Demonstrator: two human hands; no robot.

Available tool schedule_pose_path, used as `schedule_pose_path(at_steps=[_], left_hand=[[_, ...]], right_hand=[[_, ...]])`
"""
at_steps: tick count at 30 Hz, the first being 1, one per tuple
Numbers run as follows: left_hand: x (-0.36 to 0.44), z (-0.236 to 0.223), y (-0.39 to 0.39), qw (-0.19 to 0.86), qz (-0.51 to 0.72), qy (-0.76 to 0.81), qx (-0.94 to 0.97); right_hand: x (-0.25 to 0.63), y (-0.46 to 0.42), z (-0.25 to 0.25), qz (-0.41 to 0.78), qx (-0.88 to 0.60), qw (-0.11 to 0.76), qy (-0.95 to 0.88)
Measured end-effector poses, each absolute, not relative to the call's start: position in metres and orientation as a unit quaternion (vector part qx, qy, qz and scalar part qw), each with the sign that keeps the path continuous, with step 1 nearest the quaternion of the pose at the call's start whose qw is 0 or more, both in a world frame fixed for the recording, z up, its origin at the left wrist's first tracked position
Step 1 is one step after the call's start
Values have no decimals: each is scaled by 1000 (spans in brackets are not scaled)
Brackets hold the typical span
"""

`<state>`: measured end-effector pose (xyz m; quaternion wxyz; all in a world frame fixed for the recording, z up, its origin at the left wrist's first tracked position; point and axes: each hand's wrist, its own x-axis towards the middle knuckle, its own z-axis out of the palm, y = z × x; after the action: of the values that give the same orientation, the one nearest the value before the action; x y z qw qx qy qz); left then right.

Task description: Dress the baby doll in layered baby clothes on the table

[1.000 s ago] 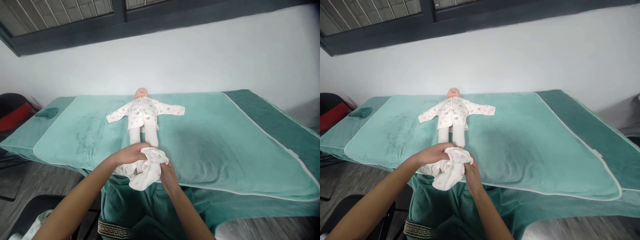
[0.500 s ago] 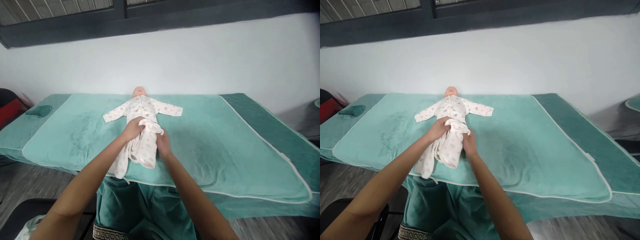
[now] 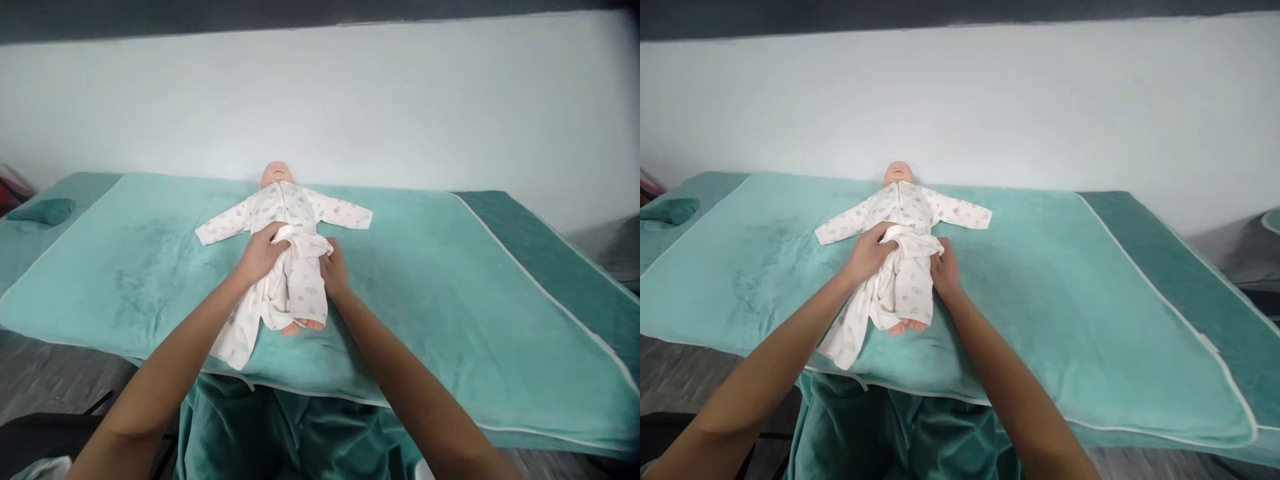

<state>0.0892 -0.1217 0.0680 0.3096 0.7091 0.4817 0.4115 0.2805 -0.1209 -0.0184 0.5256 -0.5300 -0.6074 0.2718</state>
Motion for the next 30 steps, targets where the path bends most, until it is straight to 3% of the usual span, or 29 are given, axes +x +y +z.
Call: schedule_pose_path(at_steps=[6,13,16,22,24,30], left_hand=[[89,44,-115,275,477,479,683],[64,8,-124,502,542,396,545],[63,7,-123,547,570,343,508],[62,11,-120,564,599,287,490],[61,10,-122,576,572,295,505],[66,14,-132,515,496,424,556]], right_hand=[[294,-95,-21,220,-546,476,-653],[292,-127,11,179,-396,505,-746],[279,-127,50,230,-349,409,-811],[247,-100,93,317,-407,171,-839],[251,-95,89,388,-368,173,-828],[276,-94,61,623,-239,300,-682]])
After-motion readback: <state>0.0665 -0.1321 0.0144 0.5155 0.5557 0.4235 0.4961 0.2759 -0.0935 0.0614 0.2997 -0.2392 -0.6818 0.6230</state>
